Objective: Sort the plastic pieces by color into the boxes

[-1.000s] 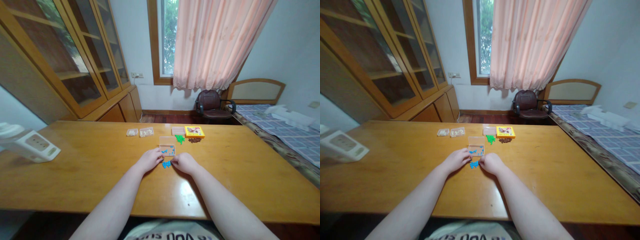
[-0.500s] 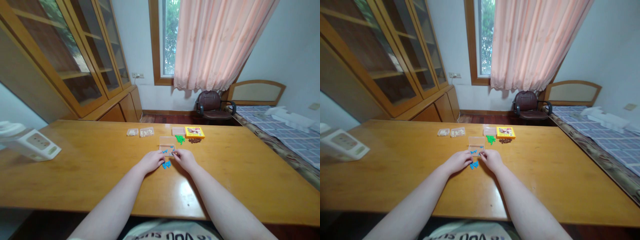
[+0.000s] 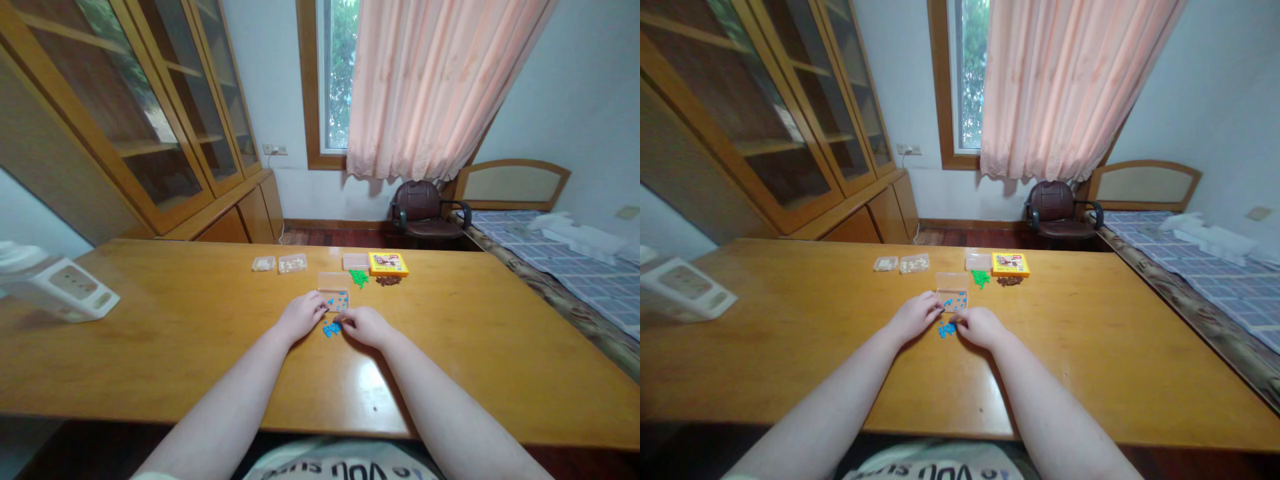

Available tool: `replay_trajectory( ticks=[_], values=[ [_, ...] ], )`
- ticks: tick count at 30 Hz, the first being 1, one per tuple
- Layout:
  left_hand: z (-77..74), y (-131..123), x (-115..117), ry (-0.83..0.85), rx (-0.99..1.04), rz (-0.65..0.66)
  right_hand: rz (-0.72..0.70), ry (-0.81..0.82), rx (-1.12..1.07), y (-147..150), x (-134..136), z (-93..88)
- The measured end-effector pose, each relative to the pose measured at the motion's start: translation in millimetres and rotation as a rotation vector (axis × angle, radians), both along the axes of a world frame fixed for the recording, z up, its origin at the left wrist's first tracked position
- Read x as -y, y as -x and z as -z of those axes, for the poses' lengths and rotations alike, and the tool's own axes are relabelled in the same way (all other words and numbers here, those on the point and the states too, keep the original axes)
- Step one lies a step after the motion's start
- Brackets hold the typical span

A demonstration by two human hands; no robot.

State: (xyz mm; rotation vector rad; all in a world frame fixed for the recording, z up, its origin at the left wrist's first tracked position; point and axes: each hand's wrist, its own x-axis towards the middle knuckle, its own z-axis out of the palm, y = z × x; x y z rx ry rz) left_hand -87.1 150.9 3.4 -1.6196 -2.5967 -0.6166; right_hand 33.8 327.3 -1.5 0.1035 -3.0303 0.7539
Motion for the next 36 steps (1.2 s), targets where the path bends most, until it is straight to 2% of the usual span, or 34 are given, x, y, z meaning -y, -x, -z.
replay_trajectory(
  ticks=[2,8,14,22,30,36],
  values=[
    [-0.8,1,1,0.008,-0.008,-0.001,-0.024,-0.003,-0.002,0,0,-1.3],
    [2.1,2,5,0.122,0.045,0.122,-0.023,-0.064,0.009,-1,0,-2.1],
    [9.0,3,4,0.15,0.042,0.055,0.044,-0.101,0.002,1,-2,2.5],
    [9.2,2,4,0.181,0.017,0.055,0.064,-0.118,0.016,1,-2,1.9],
    [1.6,2,4,0.113,0.006,0.052,0.025,-0.202,0.029,-2,-4,-5.4],
    [-3.1,4,5,-0.012,-0.044,-0.097,0.059,-0.238,0.065,-2,-1,-9.3]
  ],
)
